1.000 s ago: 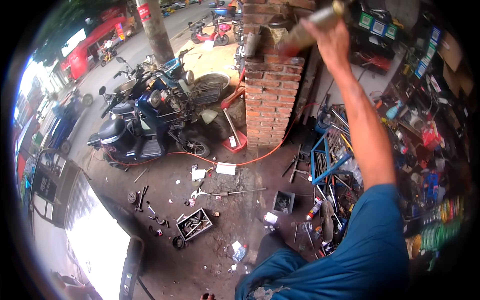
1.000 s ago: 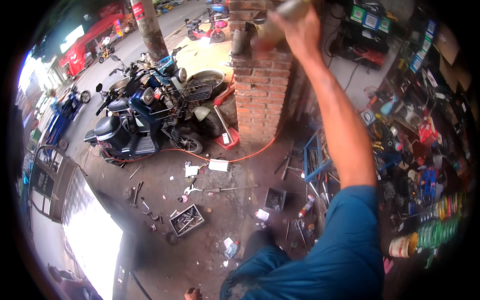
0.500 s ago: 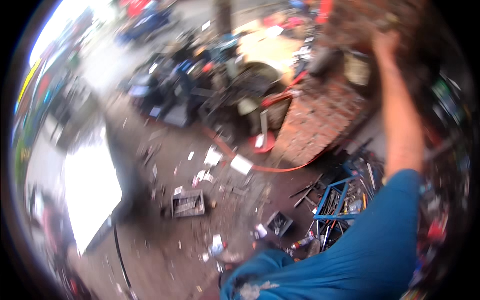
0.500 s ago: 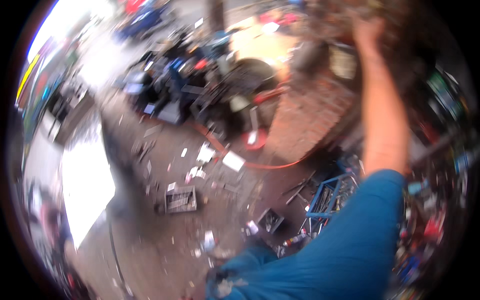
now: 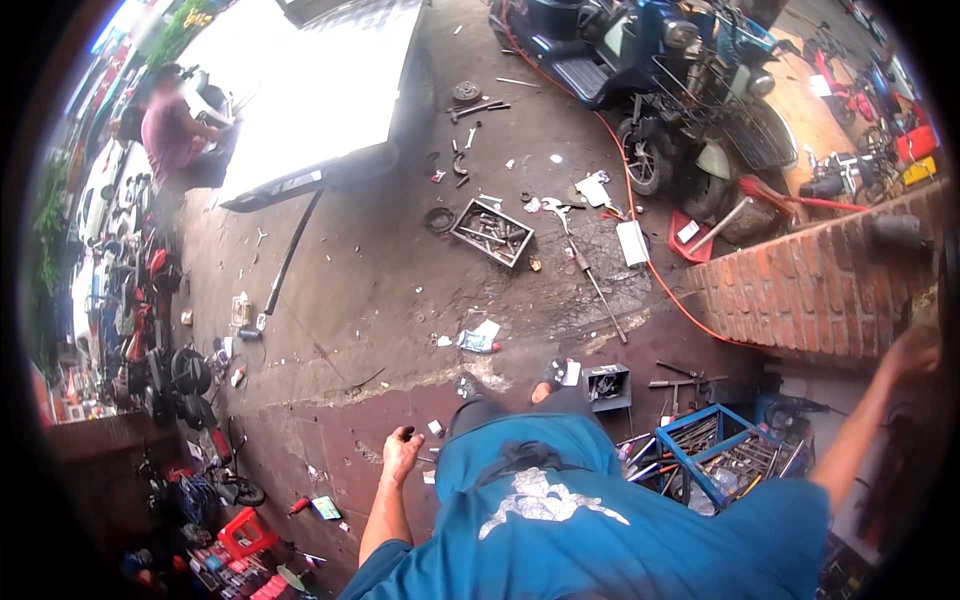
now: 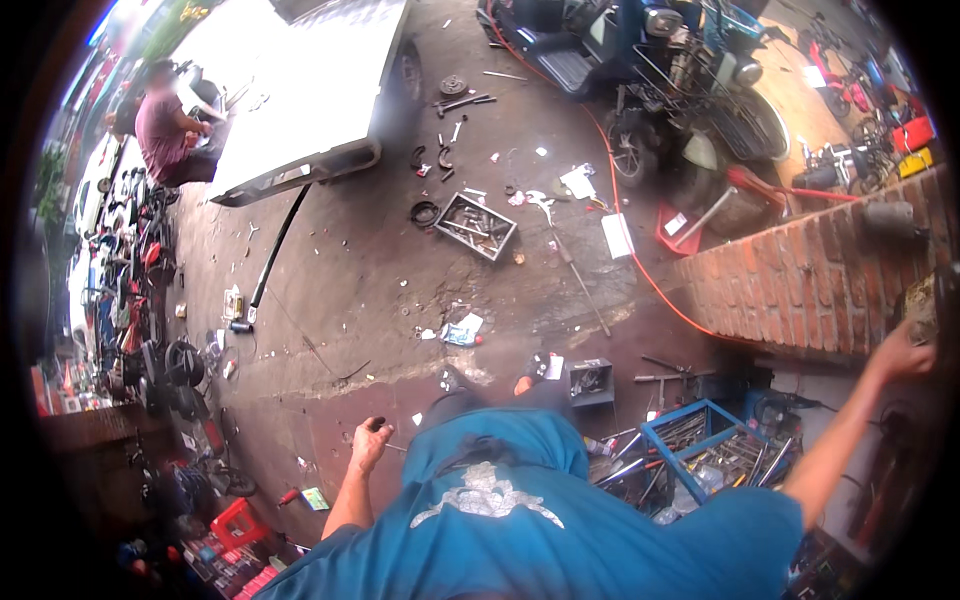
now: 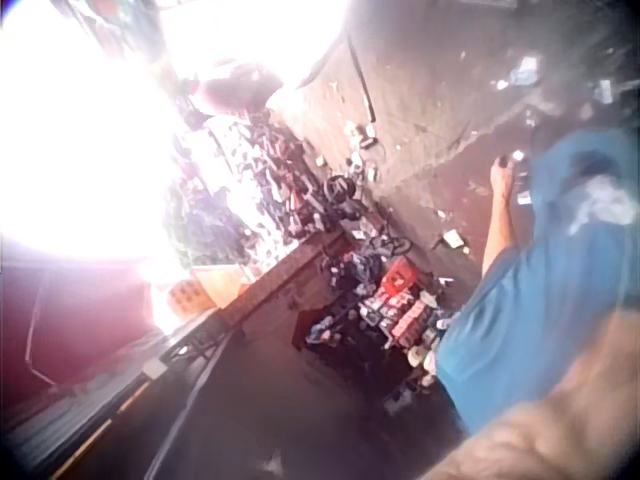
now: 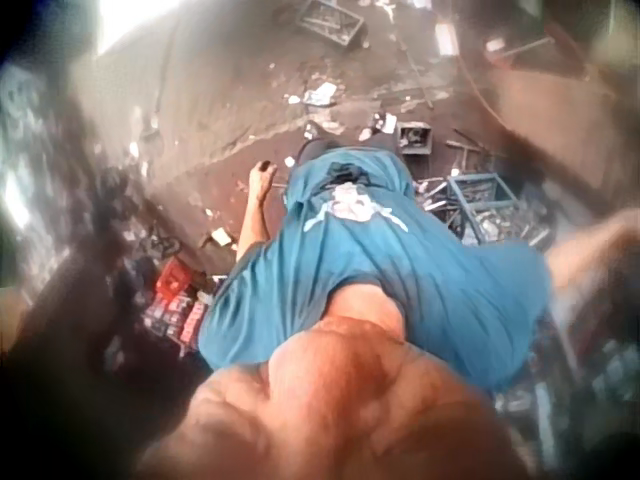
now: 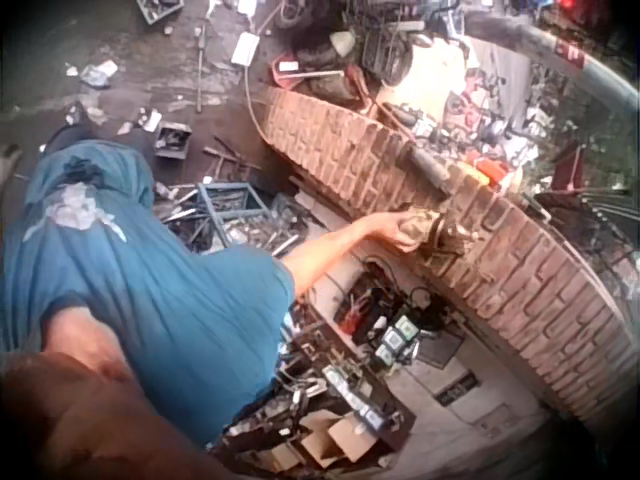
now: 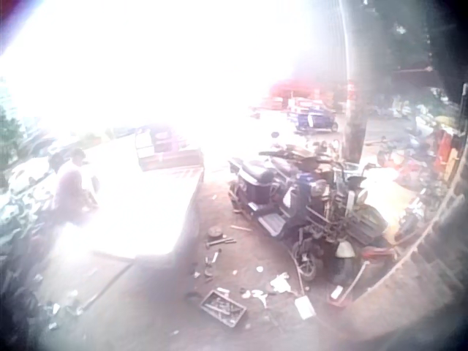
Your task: The person removes nuts from a vehicle wheel using a power impact wrench, handles a metal component from a tray of parts, and then uses the wrench to re-tighten the nuts onto the wheel hub.
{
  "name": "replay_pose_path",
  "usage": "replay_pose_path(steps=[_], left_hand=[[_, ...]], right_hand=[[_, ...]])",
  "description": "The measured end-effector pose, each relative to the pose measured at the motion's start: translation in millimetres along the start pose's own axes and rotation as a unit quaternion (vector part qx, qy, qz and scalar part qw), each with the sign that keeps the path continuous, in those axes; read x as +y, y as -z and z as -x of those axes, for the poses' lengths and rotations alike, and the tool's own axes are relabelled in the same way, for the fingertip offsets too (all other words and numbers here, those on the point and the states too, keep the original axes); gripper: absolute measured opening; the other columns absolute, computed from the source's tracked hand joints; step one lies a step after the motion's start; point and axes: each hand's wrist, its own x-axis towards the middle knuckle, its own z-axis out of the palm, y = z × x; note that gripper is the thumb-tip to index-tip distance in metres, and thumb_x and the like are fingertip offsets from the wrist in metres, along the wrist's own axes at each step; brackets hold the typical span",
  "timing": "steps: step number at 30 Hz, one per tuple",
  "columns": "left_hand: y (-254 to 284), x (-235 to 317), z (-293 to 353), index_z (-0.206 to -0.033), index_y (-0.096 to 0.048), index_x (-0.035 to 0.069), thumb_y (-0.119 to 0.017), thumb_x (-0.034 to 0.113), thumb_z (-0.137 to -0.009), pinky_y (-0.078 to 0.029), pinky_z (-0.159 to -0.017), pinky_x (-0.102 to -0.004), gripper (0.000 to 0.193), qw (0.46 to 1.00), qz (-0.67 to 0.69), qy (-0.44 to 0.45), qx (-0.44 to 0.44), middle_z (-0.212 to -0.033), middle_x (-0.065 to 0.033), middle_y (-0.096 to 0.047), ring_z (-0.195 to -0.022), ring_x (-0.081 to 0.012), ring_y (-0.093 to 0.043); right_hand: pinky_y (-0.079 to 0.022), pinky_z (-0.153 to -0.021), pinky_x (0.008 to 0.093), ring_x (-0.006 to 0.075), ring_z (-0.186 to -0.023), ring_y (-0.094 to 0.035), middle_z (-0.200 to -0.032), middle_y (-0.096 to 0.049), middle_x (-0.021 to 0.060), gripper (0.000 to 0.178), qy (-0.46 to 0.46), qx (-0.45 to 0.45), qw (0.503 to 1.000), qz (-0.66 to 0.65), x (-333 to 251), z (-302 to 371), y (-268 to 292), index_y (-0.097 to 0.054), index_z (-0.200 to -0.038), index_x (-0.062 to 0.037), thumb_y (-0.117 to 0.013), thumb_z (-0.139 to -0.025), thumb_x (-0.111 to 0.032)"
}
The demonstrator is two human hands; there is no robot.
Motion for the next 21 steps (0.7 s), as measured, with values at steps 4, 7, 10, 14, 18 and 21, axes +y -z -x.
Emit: replay_pose_path(steps=[4,7,10,14,18,21], left_hand=[[11,-17,16,-0.112,-0.056,-0.009,-0.067,0.016,-0.075,-0.048,-0.080,-0.0300,0.046,0.999,-0.002,0.039,0.001,-0.096,-0.0194,-0.065,-0.089,-0.0230,-0.063],[24,-54,15,-0.113,-0.055,-0.009,-0.065,0.017,-0.075,-0.048,-0.082,-0.0308,0.047,0.998,0.000,0.064,-0.011,-0.096,-0.0201,-0.065,-0.090,-0.0249,-0.063],[39,-90,14,-0.112,-0.055,-0.009,-0.064,0.016,-0.076,-0.048,-0.073,-0.0293,0.045,0.994,0.081,0.072,0.022,-0.089,-0.0160,-0.066,-0.081,-0.0214,-0.062],[65,-95,26,-0.106,-0.057,-0.008,-0.064,0.011,-0.077,-0.040,-0.055,-0.0245,0.035,0.982,0.146,0.112,0.039,-0.072,-0.0041,-0.059,-0.061,-0.0099,-0.050],[81,-124,36,-0.101,-0.058,-0.007,-0.063,0.011,-0.078,-0.037,-0.047,-0.0244,0.030,0.971,0.174,0.154,0.055,-0.067,-0.0024,-0.056,-0.054,-0.0090,-0.047],[87,-128,41,-0.098,-0.060,-0.005,-0.063,0.012,-0.078,-0.037,-0.045,-0.0247,0.026,0.963,0.191,0.183,0.045,-0.065,-0.0017,-0.054,-0.053,-0.0093,-0.047]], right_hand=[[-0.039,-0.090,0.0436,0.0351,-0.102,-0.052,-0.114,-0.049,0.0274,0.050,-0.125,-0.364,0.918,-0.099,-142,212,58,-0.048,-0.110,0.0096,-0.063,-0.085,-0.031],[-0.044,-0.073,0.0405,0.0301,-0.075,-0.057,-0.083,-0.062,0.0219,0.035,-0.286,-0.622,0.710,-0.167,-206,333,150,-0.058,-0.084,0.0063,-0.059,-0.088,-0.028],[-0.040,-0.044,0.0323,0.0153,-0.045,-0.046,-0.058,-0.057,0.0078,0.041,-0.399,-0.651,0.618,-0.187,-236,449,238,-0.055,-0.066,-0.0023,-0.056,-0.089,-0.036],[-0.036,-0.035,0.0274,0.0140,-0.041,-0.050,-0.063,-0.058,0.0061,0.020,-0.502,-0.763,0.392,-0.113,-286,486,297,-0.059,-0.083,-0.0011,-0.062,-0.086,-0.021],[-0.045,-0.053,0.0294,0.0160,-0.060,-0.057,-0.073,-0.062,0.0079,0.023,-0.401,-0.807,0.394,-0.180,-303,462,280,-0.061,-0.092,0.0004,-0.061,-0.085,-0.021],[-0.044,-0.049,0.0280,0.0144,-0.057,-0.056,-0.073,-0.062,0.0062,0.018,-0.446,-0.746,0.419,-0.261,-323,431,245,-0.060,-0.090,-0.0015,-0.060,-0.086,-0.019]])
